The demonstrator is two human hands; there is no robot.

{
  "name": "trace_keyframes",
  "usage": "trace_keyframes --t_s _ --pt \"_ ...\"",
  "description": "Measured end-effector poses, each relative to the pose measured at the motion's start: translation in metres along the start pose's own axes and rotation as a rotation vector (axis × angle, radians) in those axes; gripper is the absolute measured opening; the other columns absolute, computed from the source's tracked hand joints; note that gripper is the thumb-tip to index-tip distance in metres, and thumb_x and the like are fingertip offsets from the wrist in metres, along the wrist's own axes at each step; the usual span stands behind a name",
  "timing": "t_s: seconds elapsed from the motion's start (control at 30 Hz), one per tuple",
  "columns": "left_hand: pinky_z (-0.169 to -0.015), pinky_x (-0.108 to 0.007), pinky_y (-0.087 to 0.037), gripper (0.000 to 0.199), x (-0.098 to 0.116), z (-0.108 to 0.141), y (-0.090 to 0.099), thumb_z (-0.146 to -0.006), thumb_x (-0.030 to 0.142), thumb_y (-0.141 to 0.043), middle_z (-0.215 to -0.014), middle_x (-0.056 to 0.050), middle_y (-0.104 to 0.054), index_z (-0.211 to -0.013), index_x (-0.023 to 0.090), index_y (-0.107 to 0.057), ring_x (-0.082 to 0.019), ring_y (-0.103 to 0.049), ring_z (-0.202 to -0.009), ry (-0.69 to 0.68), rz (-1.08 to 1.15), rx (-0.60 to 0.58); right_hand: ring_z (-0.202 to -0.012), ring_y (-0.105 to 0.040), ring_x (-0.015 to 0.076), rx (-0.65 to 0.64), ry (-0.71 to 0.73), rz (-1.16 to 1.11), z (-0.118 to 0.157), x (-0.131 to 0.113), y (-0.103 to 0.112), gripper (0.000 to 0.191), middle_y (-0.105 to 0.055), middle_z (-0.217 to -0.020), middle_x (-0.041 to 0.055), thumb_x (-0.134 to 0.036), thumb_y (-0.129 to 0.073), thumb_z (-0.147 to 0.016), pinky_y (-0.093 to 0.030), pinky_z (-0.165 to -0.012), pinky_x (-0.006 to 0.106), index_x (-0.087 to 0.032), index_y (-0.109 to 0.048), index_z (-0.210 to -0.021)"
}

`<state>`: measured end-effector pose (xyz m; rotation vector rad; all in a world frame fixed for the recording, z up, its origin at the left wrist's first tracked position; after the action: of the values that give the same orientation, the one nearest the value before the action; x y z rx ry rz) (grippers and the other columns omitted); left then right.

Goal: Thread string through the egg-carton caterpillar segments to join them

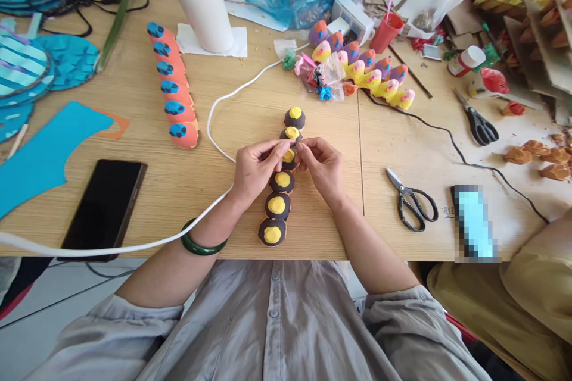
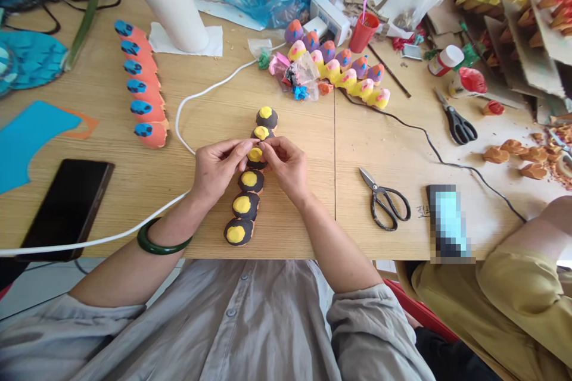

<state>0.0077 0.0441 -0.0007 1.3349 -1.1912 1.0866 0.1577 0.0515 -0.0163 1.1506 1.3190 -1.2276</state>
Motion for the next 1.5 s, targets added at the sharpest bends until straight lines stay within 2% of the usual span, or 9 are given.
trace_keyframes --t_s 0.2,0.4,0.67,0.87,1.07,1.23,1.33,1.5 --pt "-0.052 -0.021 -0.039 0.021 -0.003 -0.003 0.002 -0.083 0.038 -0.079 -0.055 0.003 -0.059 -0.088 0.019 -0.085 -0.009 -0.049 -0.052 -0.002 0.019 0.05 -0.056 -0.057 0.0077 -0.033 0.009 -0.013 0.002 -0.003 -0.003 0.047 -0.061 -0.063 -0.0052 -0.066 -0.077 -0.078 -0.053 -0.054 0.022 -0.021 -0.064 -0.081" --pt "-0.053 -0.021 -0.04 0.017 0.002 -0.002 0.004 -0.084 0.034 -0.078 -0.054 0.003 -0.059 -0.085 0.019 -0.085 -0.009 -0.049 -0.051 -0.029 -0.019 0.093 -0.06 -0.06 0.0087 -0.031 -0.008 -0.022 0.002 -0.003 -0.003 0.047 -0.064 -0.068 -0.0042 -0.065 -0.079 -0.077 -0.055 -0.057 0.023 -0.021 -0.065 -0.084" --pt "-0.054 -0.022 -0.041 0.017 0.003 0.0 0.004 -0.084 0.035 -0.077 -0.055 0.003 -0.061 -0.085 0.02 -0.084 -0.009 -0.05 -0.051 -0.048 -0.089 0.078 -0.061 -0.059 0.008 -0.021 0.01 -0.009 0.002 -0.002 -0.003 0.043 -0.064 -0.072 -0.0039 -0.062 -0.077 -0.08 -0.054 -0.055 0.022 -0.021 -0.064 -0.087" --pt "-0.057 -0.022 -0.042 0.03 0.001 -0.002 0.004 -0.094 0.044 -0.069 -0.058 0.004 -0.053 -0.103 0.019 -0.084 -0.009 -0.047 -0.056 -0.036 0.029 0.075 -0.056 -0.057 0.0077 0.035 -0.007 -0.016 -0.002 0.001 0.005 0.044 -0.063 -0.067 -0.0047 -0.061 -0.08 -0.077 -0.053 -0.051 0.021 -0.021 -0.064 -0.084" --pt "-0.05 -0.022 -0.033 0.033 -0.011 -0.007 0.006 -0.093 0.047 -0.068 -0.055 0.005 -0.044 -0.097 0.019 -0.084 -0.009 -0.04 -0.053 0.078 0.137 0.115 -0.062 -0.057 0.0089 0.18 0.009 0.037 -0.028 0.0 0.028 0.035 -0.063 -0.07 -0.0035 -0.052 -0.079 -0.079 -0.056 -0.058 0.023 -0.02 -0.067 -0.082" --pt "-0.045 -0.022 -0.023 0.034 -0.022 -0.012 0.008 -0.086 0.046 -0.073 -0.056 0.005 -0.043 -0.099 0.017 -0.083 -0.008 -0.033 -0.051 0.2 0.253 0.151 -0.077 -0.061 0.0129 0.184 0.168 0.221 -0.06 -0.007 0.034 0.027 -0.064 -0.082 0.0001 -0.044 -0.077 -0.081 -0.058 -0.066 0.025 -0.02 -0.068 -0.076" --pt "-0.044 -0.021 -0.023 0.036 -0.026 -0.014 0.009 -0.082 0.045 -0.075 -0.057 0.005 -0.045 -0.1 0.015 -0.082 -0.008 -0.034 -0.051 0.248 0.293 0.164 -0.095 -0.065 0.0164 0.12 0.251 0.297 -0.072 -0.006 0.032 0.026 -0.068 -0.097 0.0037 -0.046 -0.073 -0.085 -0.06 -0.075 0.028 -0.021 -0.068 -0.078" --pt "-0.045 -0.022 -0.024 0.042 -0.032 -0.014 0.007 -0.081 0.047 -0.076 -0.06 0.004 -0.048 -0.107 0.015 -0.082 -0.008 -0.035 -0.053 0.273 0.285 0.124 -0.106 -0.067 0.0204 0.13 0.223 0.251 -0.081 0.007 0.038 0.031 -0.07 -0.109 0.0068 -0.052 -0.074 -0.082 -0.061 -0.081 0.032 -0.022 -0.067 -0.078"
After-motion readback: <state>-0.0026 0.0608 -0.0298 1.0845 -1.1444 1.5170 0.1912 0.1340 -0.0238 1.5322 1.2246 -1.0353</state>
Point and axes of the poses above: each hand's wrist, its own z-axis away from the middle knuckle, its own y-axis out of the back of the hand, x = y × z, the point moved 6 cm from there along -z, towards the middle knuckle
